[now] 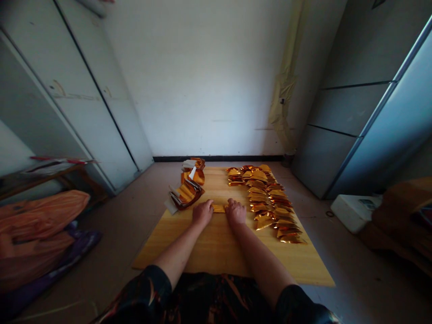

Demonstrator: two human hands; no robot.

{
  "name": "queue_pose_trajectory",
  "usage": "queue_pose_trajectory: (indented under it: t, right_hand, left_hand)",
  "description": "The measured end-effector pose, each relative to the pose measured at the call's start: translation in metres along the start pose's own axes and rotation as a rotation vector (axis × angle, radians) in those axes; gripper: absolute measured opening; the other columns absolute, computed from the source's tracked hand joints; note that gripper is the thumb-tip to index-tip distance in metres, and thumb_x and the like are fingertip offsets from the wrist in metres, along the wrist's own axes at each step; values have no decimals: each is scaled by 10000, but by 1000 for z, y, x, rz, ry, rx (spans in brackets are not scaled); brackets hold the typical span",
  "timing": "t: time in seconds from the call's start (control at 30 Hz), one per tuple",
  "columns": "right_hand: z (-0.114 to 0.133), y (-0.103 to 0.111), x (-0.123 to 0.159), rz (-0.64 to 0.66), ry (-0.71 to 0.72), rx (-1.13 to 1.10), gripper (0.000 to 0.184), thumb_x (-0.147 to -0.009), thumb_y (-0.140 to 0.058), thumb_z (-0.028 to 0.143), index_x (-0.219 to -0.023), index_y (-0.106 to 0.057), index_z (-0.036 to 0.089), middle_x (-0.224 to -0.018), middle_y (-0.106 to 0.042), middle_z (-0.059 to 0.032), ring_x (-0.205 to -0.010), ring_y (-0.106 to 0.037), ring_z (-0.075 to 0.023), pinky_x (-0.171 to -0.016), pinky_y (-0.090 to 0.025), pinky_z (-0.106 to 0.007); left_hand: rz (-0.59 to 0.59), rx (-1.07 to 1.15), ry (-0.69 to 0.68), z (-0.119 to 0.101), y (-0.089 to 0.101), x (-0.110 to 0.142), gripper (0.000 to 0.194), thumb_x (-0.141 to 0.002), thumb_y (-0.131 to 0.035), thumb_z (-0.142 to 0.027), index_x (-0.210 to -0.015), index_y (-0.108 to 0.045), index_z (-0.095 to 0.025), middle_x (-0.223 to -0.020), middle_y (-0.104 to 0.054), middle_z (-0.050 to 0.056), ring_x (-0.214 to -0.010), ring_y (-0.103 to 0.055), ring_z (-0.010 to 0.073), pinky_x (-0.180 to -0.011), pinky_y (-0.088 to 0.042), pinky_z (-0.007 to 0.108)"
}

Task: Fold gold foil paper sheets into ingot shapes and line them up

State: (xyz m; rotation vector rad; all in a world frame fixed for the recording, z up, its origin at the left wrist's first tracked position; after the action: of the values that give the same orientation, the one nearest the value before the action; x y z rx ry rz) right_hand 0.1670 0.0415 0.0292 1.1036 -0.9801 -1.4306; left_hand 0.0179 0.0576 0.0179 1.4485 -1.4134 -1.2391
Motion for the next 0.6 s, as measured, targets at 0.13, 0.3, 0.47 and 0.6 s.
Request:
queue_pose_trajectory:
  t: [0.13, 0.3, 0.47, 0.6]
  right_hand:
    - [2, 2, 2, -3, 31, 35, 225, -907, -464, 318, -1077, -588, 236, -1052, -647, -77, -979, -572, -207, -766, -358, -296]
    - [4, 5, 5, 2, 50, 86, 255, -933, -403, 311, -979, -638, 223, -1049, -605, -97, -973, -537, -226, -764, -362, -323]
    - [-1, 3, 7, -18, 67, 80, 291, -944, -369, 282, -964, -655, 233, -1079, -590, -100, -1009, -486, -232, -781, -356, -338]
    - [-7, 0, 7, -4, 88, 42, 244, -919, -436, 280, -943, -676, 246, -1050, -615, -83, -1011, -471, -230, -792, -350, -331]
  left_hand:
    - [-15, -42, -3, 0, 0, 1, 327, -877, -471, -217, -1189, -565, -245, -991, -692, 68, -922, -625, 205, -792, -424, 323]
    - [-23, -75, -58, -2, 3, 5, 256, -891, -456, -247, -1055, -648, -285, -957, -673, 47, -930, -585, 198, -777, -397, 317]
    - [-80, -122, -93, -5, 5, 10, 283, -898, -437, -263, -934, -717, -279, -961, -627, 80, -991, -513, 237, -829, -363, 379]
    - [-68, -96, -107, -5, 6, 13, 308, -898, -422, -256, -992, -712, -298, -972, -610, 91, -1015, -481, 252, -855, -333, 411]
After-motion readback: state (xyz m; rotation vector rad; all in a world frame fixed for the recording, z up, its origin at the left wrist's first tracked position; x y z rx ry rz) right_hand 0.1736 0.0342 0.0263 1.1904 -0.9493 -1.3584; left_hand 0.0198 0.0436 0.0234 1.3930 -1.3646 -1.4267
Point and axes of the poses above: each hand's wrist, its own x-axis away from the middle knuckle, its own y-axis out of the back of the hand, z = x × y, the point moved 2 cm from there along -x, towards the middle knuckle
